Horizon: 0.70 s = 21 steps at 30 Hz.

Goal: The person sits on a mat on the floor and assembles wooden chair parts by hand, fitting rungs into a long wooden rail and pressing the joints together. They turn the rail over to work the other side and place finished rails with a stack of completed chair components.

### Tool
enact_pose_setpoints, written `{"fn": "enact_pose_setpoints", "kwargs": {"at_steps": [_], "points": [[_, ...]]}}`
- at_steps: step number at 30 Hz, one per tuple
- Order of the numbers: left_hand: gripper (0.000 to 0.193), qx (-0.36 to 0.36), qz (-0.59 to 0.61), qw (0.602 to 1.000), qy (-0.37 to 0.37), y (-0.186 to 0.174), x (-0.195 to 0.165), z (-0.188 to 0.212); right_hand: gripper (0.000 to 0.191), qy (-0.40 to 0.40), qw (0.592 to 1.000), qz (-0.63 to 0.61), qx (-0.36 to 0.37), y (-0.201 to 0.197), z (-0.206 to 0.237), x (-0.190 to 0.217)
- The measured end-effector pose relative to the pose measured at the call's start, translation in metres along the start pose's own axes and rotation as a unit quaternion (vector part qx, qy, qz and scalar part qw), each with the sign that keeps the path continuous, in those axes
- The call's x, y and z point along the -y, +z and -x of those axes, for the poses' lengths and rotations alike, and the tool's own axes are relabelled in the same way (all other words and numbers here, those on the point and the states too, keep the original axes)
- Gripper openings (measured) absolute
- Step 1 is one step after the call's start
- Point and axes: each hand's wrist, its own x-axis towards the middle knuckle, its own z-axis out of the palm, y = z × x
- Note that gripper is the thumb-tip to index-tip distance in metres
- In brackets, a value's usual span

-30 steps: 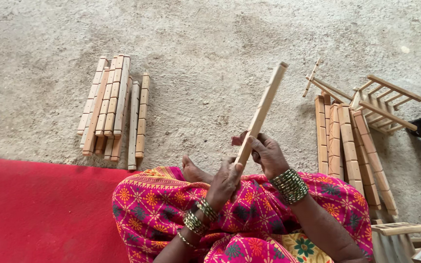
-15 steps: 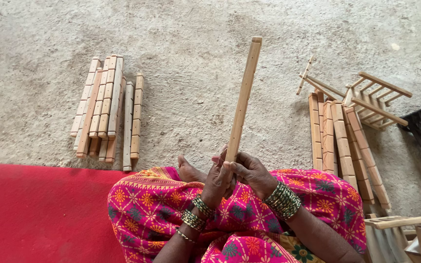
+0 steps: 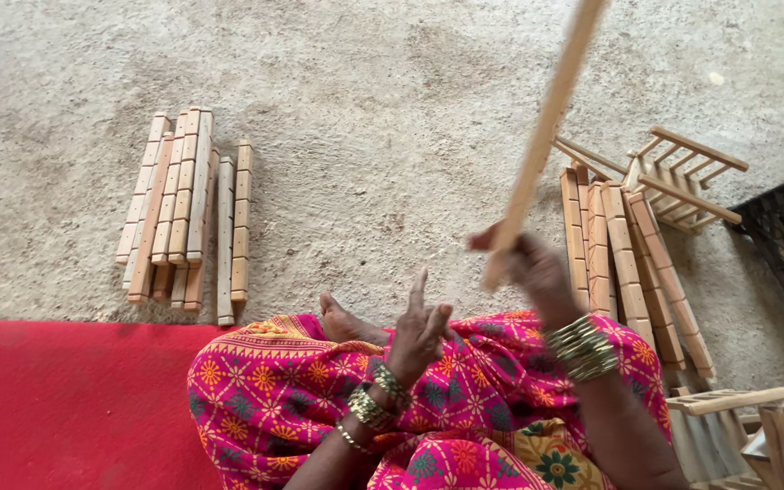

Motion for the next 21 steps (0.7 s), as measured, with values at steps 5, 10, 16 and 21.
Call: {"fn": "enact_pose_setpoints", "kwargs": {"at_steps": [5,10,16,21], "points": [[0.062,0.067,0.190,0.931,-0.306,-0.017,0.034,0.026,0.033,-0.006,0.912,0.384,-0.140,-0.107,0.011,0.040],[0.059,-0.005,0.233,0.890,-0.391,-0.059,0.040,0.049,0.031,0.290,0.780,0.499,-0.243,-0.172,0.079,0.022],[0.051,-0.014,0.243,0.890,-0.386,-0.074,0.016,0.059,0.046,0.452,0.605,0.623,-0.203,-0.203,0.147,-0.043],[0.050,0.008,0.244,0.893,-0.378,-0.074,-0.008,0.058,0.050,0.516,0.543,0.635,-0.189,-0.203,0.153,-0.055]]}}
